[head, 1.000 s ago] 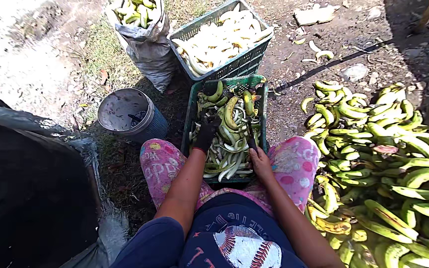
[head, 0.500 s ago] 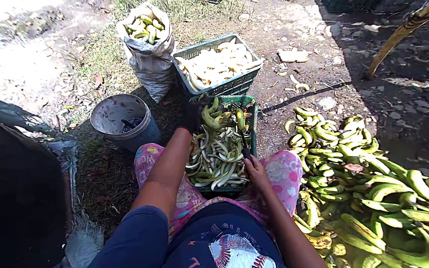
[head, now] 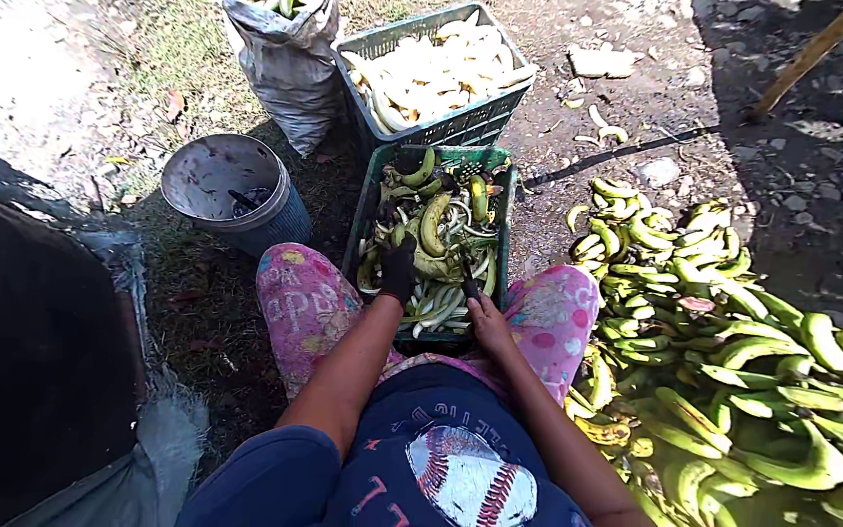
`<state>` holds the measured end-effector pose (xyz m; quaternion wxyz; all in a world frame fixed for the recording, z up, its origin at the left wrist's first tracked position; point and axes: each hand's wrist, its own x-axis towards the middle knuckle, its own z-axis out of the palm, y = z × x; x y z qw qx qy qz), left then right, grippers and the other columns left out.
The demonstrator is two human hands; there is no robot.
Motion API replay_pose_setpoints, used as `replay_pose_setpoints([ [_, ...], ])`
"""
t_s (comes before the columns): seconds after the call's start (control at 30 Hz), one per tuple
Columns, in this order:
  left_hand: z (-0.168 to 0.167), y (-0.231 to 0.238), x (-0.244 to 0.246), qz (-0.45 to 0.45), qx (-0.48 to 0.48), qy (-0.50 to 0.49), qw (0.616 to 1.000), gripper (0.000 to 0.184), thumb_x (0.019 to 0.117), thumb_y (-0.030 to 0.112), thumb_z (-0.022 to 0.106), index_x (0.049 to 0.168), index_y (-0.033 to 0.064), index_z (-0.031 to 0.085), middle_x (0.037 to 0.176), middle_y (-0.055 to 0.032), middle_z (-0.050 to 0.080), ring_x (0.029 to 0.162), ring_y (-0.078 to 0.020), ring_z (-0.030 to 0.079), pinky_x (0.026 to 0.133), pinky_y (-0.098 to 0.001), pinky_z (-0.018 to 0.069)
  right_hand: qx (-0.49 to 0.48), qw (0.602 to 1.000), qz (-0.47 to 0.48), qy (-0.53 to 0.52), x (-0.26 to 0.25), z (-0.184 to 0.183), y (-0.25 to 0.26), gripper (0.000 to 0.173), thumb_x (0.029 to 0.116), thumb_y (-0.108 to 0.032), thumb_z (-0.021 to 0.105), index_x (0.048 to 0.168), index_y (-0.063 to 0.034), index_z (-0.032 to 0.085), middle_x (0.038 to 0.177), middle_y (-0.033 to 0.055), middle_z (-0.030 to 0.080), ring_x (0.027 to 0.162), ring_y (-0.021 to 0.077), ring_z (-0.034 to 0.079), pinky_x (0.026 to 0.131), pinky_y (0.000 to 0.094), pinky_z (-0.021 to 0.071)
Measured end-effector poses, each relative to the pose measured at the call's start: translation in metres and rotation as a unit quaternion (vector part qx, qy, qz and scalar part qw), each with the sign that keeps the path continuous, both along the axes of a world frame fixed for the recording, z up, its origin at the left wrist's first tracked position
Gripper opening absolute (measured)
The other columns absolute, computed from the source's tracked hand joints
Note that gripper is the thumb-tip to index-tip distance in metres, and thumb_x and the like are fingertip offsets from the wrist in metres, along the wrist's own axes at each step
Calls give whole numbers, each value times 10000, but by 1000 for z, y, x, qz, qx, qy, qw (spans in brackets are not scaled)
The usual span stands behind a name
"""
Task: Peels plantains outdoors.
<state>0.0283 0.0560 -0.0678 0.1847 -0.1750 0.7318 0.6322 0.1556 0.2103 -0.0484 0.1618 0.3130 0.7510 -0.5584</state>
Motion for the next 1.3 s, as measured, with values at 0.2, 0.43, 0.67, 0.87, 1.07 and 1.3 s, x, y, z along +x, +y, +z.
replay_pose_setpoints([
  [0.2,-35,11,6,-7,-59,-50,997,924,939,587,628,1624,220,128,1522,-202,446,1289,-399,526,995,-620,466,60,995,70,-25,-5,-18,-2,484,1107,-471,372,1411,-136,545,896,100,654,731,221,632,709,442,545],
  [0.43,-5,12,-51,30,-37,48,998,657,1074,399,469,1612,112,223,1599,-211,345,1433,-359,405,1146,-560,367,64,994,81,29,-14,-4,2,458,1105,-450,393,1377,-126,570,788,64,618,638,176,594,644,394,533],
  [0.67,15,17,-89,56,-39,24,997,627,1073,421,472,1541,21,353,1513,-229,461,1391,-331,463,1151,-506,374,149,982,97,56,-40,9,1,487,1102,-467,382,1402,-130,564,838,110,661,729,238,644,737,469,543],
  [0.87,-9,22,-84,41,-42,-4,998,603,1078,445,445,1507,21,417,1483,-229,493,1371,-349,479,1131,-539,386,172,977,114,51,-53,0,9,488,1103,-482,362,1377,-140,577,828,109,648,720,237,636,731,468,539],
  [1.07,-4,21,-84,-46,-128,1,991,528,1111,375,357,1514,42,433,1543,-250,417,1434,-400,394,1166,-565,327,223,967,113,58,-50,1,2,485,1107,-450,373,1393,-108,564,857,128,675,783,259,665,789,485,543],
  [1.3,-10,22,-82,-31,-83,2,996,521,1110,352,377,1530,44,406,1558,-213,418,1441,-350,400,1171,-532,335,279,951,137,8,-62,9,-1,507,1113,-463,338,1432,-130,548,980,182,720,944,343,704,873,554,536],
])
